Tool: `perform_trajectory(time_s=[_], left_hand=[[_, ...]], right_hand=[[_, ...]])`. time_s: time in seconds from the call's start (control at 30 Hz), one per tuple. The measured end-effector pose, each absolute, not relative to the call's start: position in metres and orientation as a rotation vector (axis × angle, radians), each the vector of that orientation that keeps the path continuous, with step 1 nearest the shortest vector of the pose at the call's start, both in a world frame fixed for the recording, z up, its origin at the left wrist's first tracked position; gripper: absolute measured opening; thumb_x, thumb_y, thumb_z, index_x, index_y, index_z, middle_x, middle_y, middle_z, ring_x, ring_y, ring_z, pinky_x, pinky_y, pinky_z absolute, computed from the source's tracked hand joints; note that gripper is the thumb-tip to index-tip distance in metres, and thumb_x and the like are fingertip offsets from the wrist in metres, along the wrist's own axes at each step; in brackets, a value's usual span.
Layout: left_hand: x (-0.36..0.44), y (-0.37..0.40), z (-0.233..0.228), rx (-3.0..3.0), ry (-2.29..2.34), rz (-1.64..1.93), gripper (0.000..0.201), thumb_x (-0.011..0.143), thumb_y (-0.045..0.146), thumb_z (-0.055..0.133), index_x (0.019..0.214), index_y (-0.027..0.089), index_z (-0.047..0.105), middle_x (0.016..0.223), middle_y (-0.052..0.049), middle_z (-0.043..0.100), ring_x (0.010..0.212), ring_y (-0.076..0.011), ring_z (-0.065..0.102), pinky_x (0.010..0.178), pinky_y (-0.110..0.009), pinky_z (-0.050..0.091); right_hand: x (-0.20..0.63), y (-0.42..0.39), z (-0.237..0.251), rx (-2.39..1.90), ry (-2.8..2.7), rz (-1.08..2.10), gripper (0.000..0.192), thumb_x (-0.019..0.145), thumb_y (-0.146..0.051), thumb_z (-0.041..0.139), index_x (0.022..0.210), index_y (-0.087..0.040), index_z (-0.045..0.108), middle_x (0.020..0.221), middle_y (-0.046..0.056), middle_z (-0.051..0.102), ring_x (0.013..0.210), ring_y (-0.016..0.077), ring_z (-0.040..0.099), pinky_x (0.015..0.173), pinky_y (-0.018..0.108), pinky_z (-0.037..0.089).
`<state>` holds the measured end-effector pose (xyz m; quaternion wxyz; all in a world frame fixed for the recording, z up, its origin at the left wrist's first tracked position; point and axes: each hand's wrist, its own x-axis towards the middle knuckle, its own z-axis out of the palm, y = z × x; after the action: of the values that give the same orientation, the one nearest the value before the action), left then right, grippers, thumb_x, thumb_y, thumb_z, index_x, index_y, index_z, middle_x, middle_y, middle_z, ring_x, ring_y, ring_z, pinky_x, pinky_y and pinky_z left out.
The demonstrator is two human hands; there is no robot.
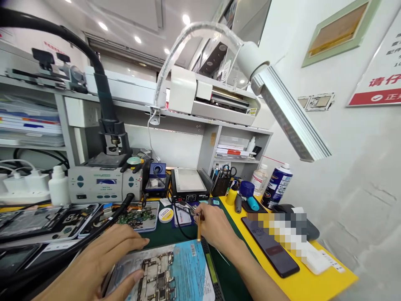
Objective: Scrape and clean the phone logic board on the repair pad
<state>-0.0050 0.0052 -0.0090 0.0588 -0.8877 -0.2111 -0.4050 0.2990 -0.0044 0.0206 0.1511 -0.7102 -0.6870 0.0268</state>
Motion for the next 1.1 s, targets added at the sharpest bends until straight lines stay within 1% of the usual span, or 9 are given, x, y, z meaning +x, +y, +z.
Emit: perform_trajectory(time_s=[0.23, 0.43, 0.53, 0.67, 0.77, 0.83, 0.97, 1.1], left_hand=[[-0.004, 0.009, -0.021, -2.781, -0.678, -1.253, 0.024, 0.096, 0.03, 0.061, 0.119, 0.027, 0.066, 0.102, -0.002, 0.071, 0.093, -0.0214, 0.07, 0.088, -0.036, 0.058], [-0.006, 0.008, -0.02, -2.868, -0.749, -1.231, 0.023, 0.097, 0.027, 0.058, 0.119, 0.026, 0.066, 0.105, -0.004, 0.069, 0.097, -0.0227, 0.068, 0.093, -0.041, 0.056], [-0.007, 0.007, -0.018, -2.893, -0.796, -1.236, 0.022, 0.099, 0.027, 0.055, 0.118, 0.024, 0.067, 0.106, -0.005, 0.069, 0.098, -0.0232, 0.066, 0.092, -0.042, 0.056], [-0.008, 0.007, -0.015, -2.897, -0.796, -1.241, 0.022, 0.1, 0.026, 0.055, 0.117, 0.025, 0.068, 0.105, -0.005, 0.069, 0.097, -0.0234, 0.067, 0.09, -0.041, 0.057], [-0.007, 0.007, -0.012, -2.881, -0.781, -1.247, 0.021, 0.098, 0.026, 0.057, 0.114, 0.024, 0.07, 0.102, -0.006, 0.071, 0.094, -0.0229, 0.068, 0.085, -0.038, 0.059], [-0.007, 0.006, -0.011, -2.858, -0.785, -1.265, 0.02, 0.099, 0.027, 0.056, 0.111, 0.023, 0.072, 0.1, -0.007, 0.071, 0.091, -0.0229, 0.069, 0.085, -0.038, 0.06], [-0.006, 0.003, -0.008, -2.801, -0.778, -1.307, 0.019, 0.098, 0.03, 0.057, 0.107, 0.024, 0.073, 0.097, -0.007, 0.073, 0.09, -0.023, 0.07, 0.087, -0.038, 0.062], [-0.006, 0.0, -0.005, -2.745, -0.743, -1.347, 0.016, 0.096, 0.028, 0.06, 0.106, 0.025, 0.073, 0.096, -0.006, 0.073, 0.089, -0.0222, 0.071, 0.084, -0.034, 0.062]], right_hand=[[0.302, 0.007, 0.013, -2.321, -1.89, 0.002, 0.024, 0.104, -0.035, 0.071, 0.122, -0.019, 0.072, 0.124, 0.008, 0.075, 0.106, 0.0245, 0.075, 0.092, 0.046, 0.063], [0.308, 0.007, 0.024, -2.445, -1.766, -0.096, 0.025, 0.105, -0.035, 0.07, 0.124, -0.019, 0.071, 0.127, 0.008, 0.074, 0.108, 0.025, 0.074, 0.093, 0.046, 0.063], [0.312, 0.005, 0.029, -2.489, -1.686, -0.144, 0.026, 0.105, -0.035, 0.07, 0.126, -0.019, 0.071, 0.13, 0.009, 0.073, 0.11, 0.0255, 0.074, 0.095, 0.047, 0.062], [0.302, -0.002, 0.031, -2.314, -1.865, 0.003, 0.025, 0.105, -0.036, 0.07, 0.123, -0.018, 0.071, 0.124, 0.008, 0.075, 0.105, 0.0245, 0.075, 0.092, 0.046, 0.063], [0.294, -0.006, 0.033, -2.106, -2.015, 0.155, 0.031, 0.106, -0.04, 0.069, 0.126, -0.018, 0.07, 0.118, 0.007, 0.076, 0.096, 0.0228, 0.076, 0.086, 0.044, 0.064], [0.294, -0.007, 0.036, -2.058, -2.018, 0.183, 0.032, 0.106, -0.041, 0.068, 0.127, -0.017, 0.07, 0.117, 0.006, 0.076, 0.095, 0.0227, 0.076, 0.085, 0.043, 0.065], [0.306, 0.001, 0.039, -2.143, -1.937, 0.145, 0.028, 0.105, -0.036, 0.07, 0.126, -0.018, 0.07, 0.125, 0.008, 0.074, 0.105, 0.0251, 0.075, 0.091, 0.047, 0.063], [0.31, 0.013, 0.034, -2.17, -1.971, 0.235, 0.03, 0.104, -0.035, 0.072, 0.129, -0.019, 0.069, 0.13, 0.009, 0.072, 0.11, 0.0266, 0.074, 0.093, 0.047, 0.063]])
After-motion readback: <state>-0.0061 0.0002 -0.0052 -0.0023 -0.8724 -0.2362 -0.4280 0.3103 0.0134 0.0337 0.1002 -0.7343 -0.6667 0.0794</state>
